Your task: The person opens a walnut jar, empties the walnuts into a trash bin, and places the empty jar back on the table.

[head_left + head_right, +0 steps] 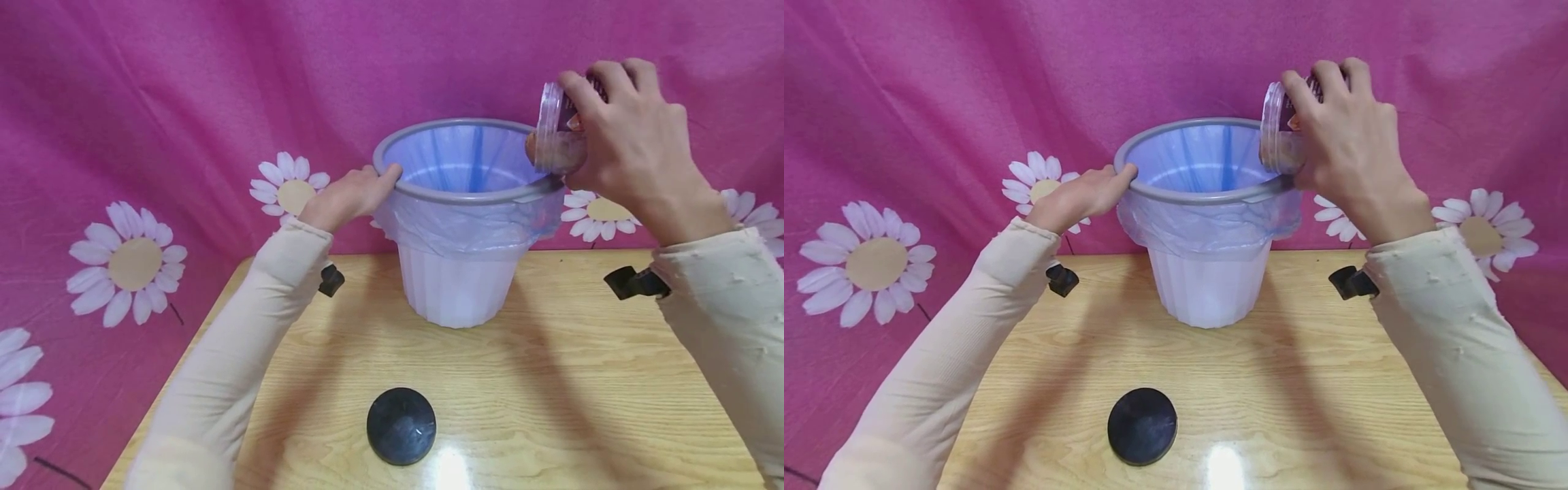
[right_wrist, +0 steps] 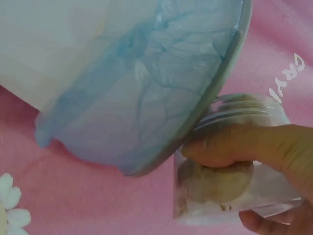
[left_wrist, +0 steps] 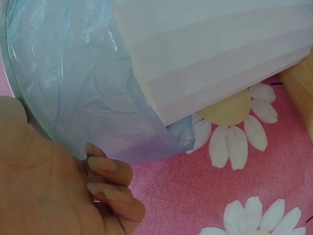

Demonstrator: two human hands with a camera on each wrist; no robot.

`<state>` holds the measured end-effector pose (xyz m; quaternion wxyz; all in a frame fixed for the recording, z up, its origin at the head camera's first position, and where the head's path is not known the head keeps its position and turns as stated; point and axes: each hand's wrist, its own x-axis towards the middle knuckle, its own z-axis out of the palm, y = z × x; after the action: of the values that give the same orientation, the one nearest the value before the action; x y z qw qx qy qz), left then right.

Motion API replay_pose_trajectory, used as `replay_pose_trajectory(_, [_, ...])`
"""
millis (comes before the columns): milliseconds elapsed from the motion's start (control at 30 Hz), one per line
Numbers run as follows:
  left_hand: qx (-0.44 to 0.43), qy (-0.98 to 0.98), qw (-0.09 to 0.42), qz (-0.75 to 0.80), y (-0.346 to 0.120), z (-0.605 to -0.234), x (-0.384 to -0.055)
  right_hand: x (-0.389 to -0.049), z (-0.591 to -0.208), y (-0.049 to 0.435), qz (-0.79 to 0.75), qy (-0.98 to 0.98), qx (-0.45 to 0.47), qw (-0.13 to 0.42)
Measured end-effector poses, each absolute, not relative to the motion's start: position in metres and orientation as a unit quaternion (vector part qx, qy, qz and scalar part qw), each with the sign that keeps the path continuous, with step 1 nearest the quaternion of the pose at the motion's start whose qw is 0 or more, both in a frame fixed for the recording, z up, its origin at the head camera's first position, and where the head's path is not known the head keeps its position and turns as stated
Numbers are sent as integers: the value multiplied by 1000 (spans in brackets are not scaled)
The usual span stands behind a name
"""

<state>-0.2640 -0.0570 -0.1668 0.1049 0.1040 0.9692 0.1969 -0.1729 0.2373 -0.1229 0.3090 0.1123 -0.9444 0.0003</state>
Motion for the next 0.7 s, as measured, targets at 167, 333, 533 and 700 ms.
replay_pose_trajectory(167, [105, 969, 103, 197, -56, -167, -264, -172, -121, 234, 2, -949, 107, 296])
replay_pose_trajectory(333, [107, 969, 103, 198, -57, -167, -263, -172, -123, 235, -7, -949, 111, 295])
replay_pose_trajectory(533, [102, 972, 95, 189, -56, -168, -262, -171, -124, 235, -22, -942, 129, 310])
replay_pose_trajectory(700, [94, 977, 86, 173, -57, -166, -260, -172, -125, 235, -28, -932, 136, 335])
